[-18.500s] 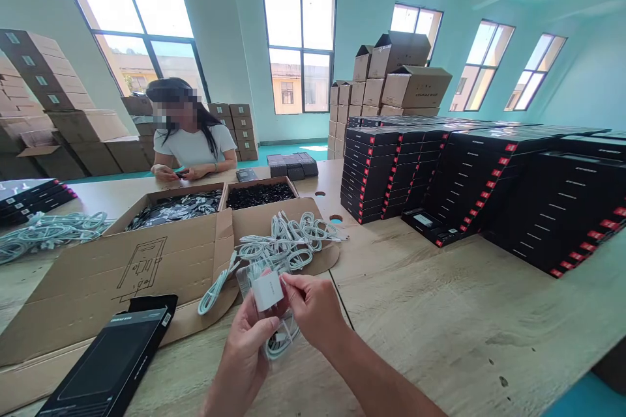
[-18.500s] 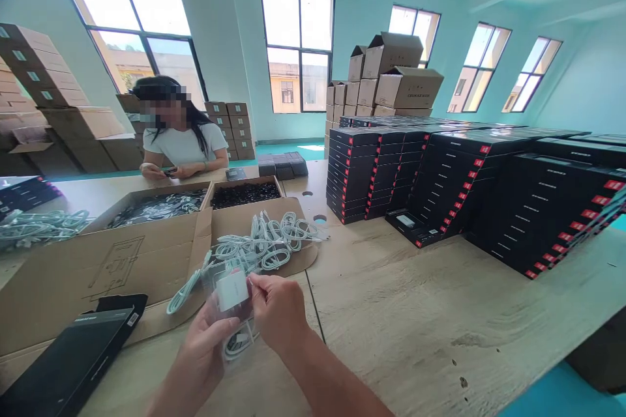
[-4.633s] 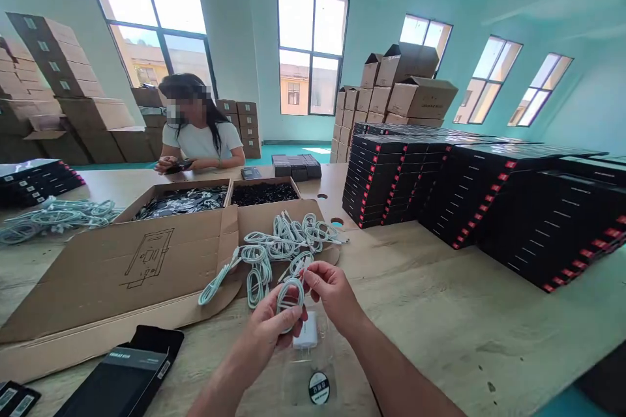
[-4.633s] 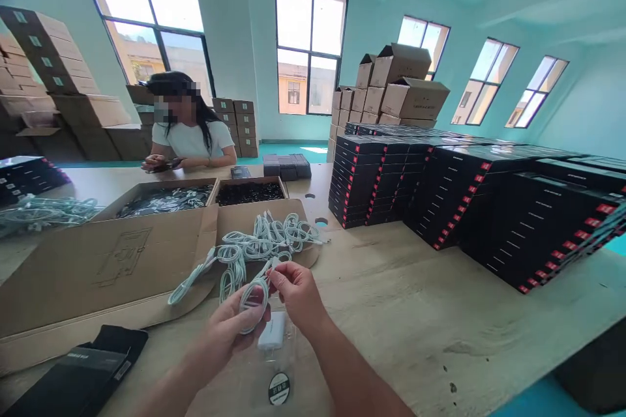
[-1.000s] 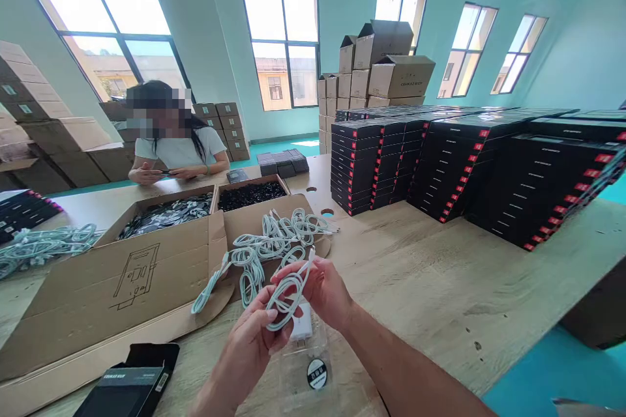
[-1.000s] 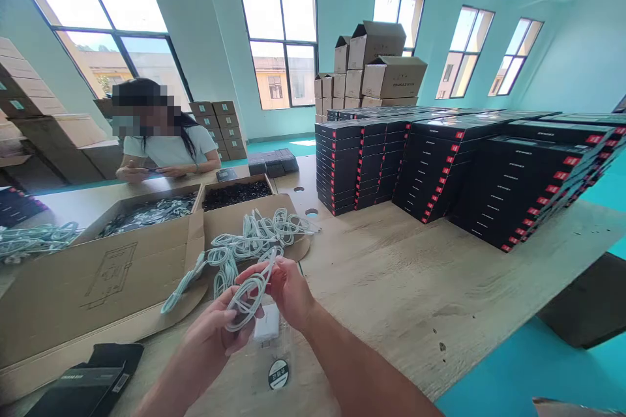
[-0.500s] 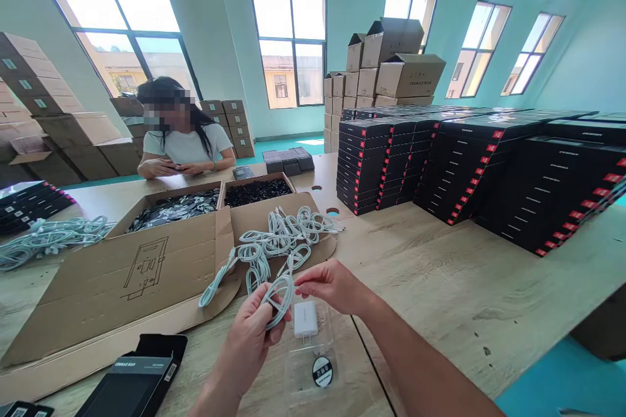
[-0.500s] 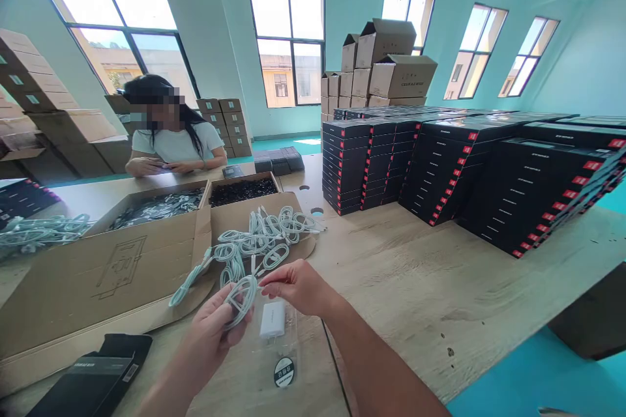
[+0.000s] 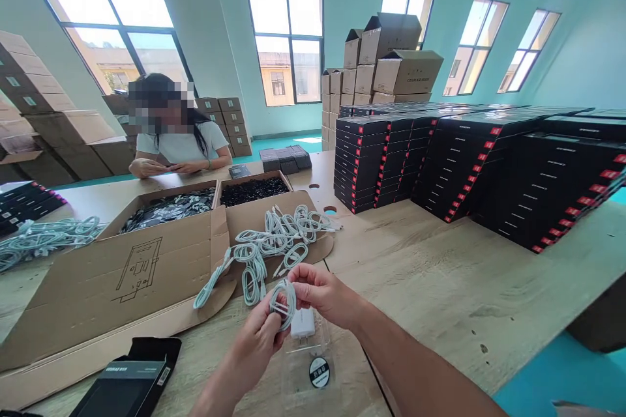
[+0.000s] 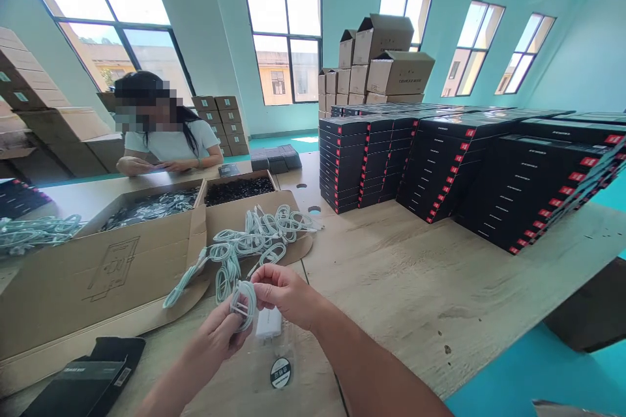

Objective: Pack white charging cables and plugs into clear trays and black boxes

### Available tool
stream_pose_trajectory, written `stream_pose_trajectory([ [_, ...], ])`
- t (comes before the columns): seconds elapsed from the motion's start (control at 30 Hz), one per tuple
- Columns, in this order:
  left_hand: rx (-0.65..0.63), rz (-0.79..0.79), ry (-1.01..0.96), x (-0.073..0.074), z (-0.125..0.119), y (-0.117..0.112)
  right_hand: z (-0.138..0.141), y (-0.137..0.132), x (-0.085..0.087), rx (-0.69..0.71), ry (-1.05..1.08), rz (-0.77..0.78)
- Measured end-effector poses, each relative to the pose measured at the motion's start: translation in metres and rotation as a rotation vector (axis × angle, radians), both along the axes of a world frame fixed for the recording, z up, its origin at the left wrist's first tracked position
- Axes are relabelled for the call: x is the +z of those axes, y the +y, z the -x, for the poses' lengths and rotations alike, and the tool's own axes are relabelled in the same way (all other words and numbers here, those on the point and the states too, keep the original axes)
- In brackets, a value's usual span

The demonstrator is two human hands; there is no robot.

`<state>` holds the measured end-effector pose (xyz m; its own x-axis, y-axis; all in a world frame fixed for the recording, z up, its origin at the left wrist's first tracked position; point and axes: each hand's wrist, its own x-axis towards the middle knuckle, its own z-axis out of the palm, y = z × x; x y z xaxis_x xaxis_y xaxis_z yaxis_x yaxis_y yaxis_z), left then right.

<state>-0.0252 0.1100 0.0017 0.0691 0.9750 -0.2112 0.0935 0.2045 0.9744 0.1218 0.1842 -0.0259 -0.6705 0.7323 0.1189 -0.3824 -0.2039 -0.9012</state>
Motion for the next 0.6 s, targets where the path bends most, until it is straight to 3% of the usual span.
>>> stream_pose_trajectory([
  [0.17,-0.015,-0.021,-0.018,-0.012,0.008,0.002,0.004,-0.004,0.003,0.031,0.115,0.195],
  [0.27,-0.074,-0.038,-0.043,-0.016,0.013,0.000,0.003,-0.003,0.004,-0.017,0.111,0.185],
  [0.4,-0.179,-0.048,-0.036,-0.011,0.018,-0.004,-0.001,0.000,0.006,-0.064,0.076,0.082],
  [0.6,-0.239,-0.016,-0.083,-0.008,0.024,-0.007,-0.002,-0.004,0.003,0.094,0.108,0.189],
])
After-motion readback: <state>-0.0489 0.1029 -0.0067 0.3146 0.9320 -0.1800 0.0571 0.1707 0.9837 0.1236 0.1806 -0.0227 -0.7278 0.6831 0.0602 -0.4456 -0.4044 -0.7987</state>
